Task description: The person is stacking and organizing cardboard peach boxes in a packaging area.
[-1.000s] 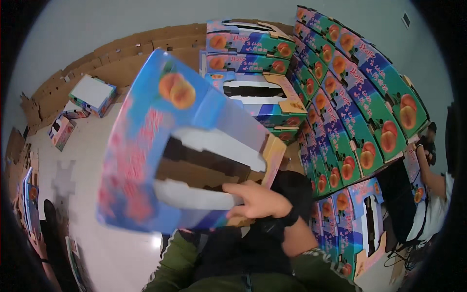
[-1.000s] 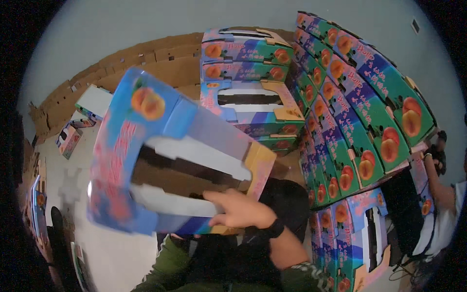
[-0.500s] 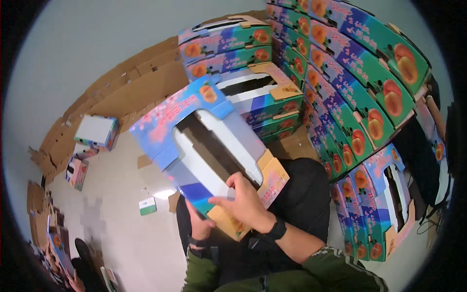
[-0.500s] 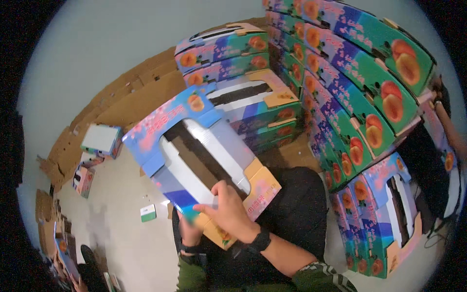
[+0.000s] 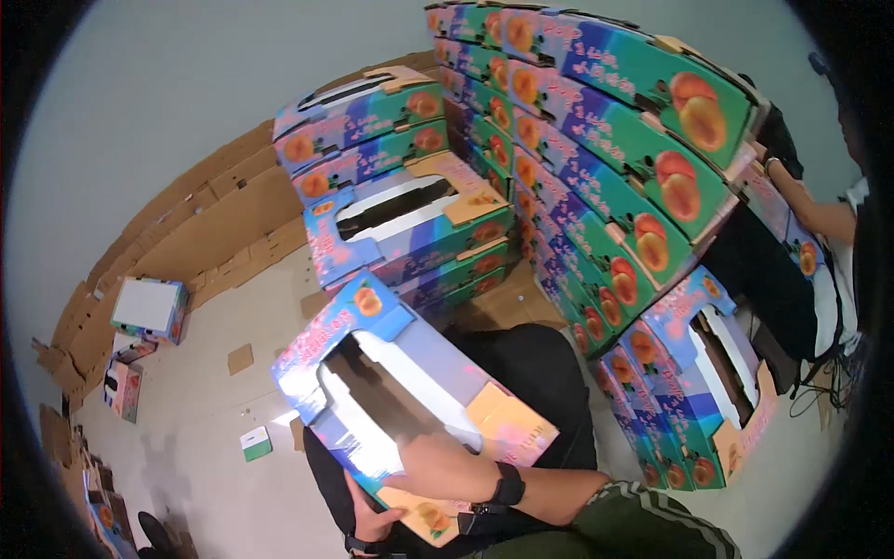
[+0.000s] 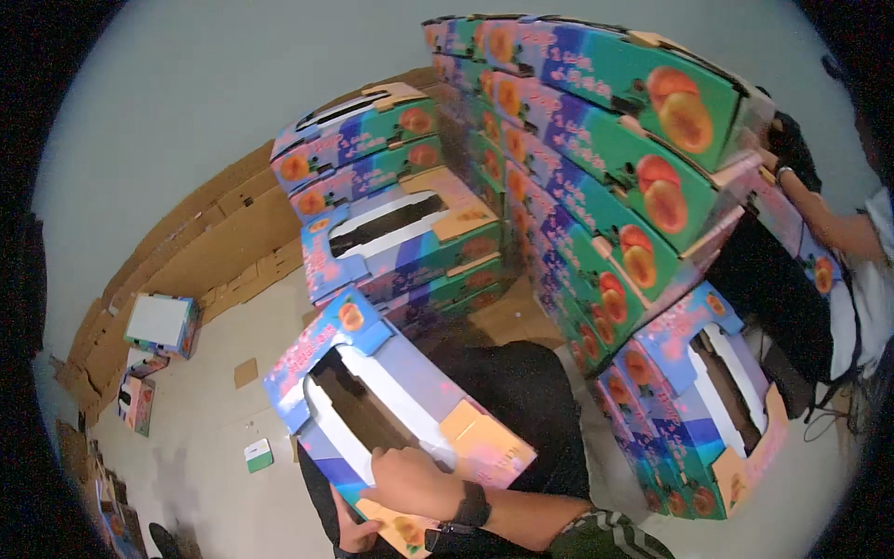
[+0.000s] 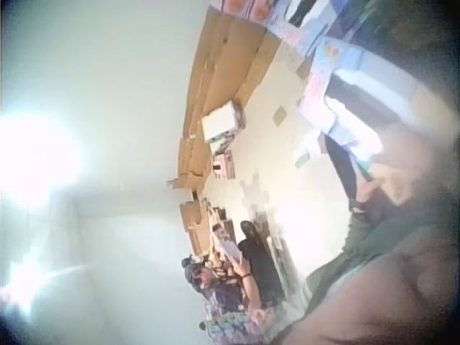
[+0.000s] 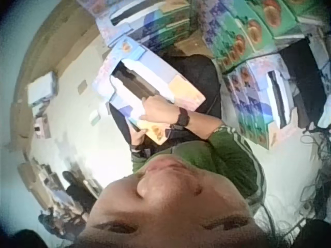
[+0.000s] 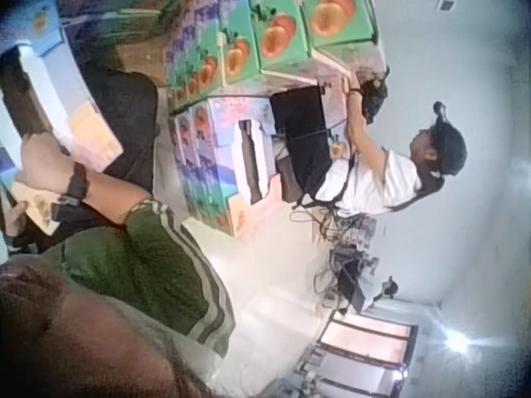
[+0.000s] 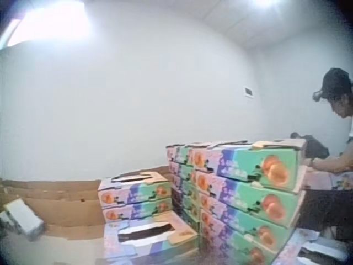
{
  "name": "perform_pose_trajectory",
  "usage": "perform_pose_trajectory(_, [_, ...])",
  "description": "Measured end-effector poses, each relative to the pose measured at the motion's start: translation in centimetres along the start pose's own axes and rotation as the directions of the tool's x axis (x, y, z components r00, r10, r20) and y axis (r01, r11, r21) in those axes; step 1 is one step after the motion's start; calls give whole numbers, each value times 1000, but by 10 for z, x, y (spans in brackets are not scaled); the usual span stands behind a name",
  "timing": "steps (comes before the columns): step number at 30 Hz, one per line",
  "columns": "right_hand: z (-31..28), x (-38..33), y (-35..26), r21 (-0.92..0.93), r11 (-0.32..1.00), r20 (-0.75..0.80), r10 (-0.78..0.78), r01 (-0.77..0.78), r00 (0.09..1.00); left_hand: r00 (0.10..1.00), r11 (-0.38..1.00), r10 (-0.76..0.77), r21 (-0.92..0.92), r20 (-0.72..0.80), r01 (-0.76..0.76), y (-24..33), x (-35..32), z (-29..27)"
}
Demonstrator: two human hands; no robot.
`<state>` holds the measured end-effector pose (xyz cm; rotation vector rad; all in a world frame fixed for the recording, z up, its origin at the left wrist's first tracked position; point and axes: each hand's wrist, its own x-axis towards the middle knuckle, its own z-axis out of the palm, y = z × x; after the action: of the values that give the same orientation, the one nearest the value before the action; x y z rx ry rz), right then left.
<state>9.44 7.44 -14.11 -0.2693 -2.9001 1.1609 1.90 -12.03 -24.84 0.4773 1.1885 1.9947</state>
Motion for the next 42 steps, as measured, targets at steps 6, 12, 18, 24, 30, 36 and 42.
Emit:
perform_pose_trajectory(6, [-6,-18,12,328,944,313,-86,-22,946,984,986,166,48,-64,-163,-26,-9,-35])
perform_pose_trajectory(12, [-2,-18,6,665,728,400,-161,-165,902,987,972,147,175,71,-157,-30,-16,-70])
perform_pose_trajectory(18, [41,2,29,585,779,410,-47,-224,911,998,985,-41,167,42,33,-22,-14,-52])
perform_pose_trajectory(24, [43,5,39,756,625,409,-220,-194,886,1000,984,-25,179,5,24,3,-9,-21])
perform_pose_trajectory(30, [32,0,28,738,492,589,-133,-463,797,998,994,48,102,27,-50,2,-12,-19])
perform_pose_trajectory(36, [37,1,16,776,161,628,-119,-610,769,995,995,100,19,14,-100,-4,-11,-23])
perform_pose_trajectory(42, [27,6,6,812,419,471,-63,-405,880,998,993,34,-113,-53,-40,11,-9,-7])
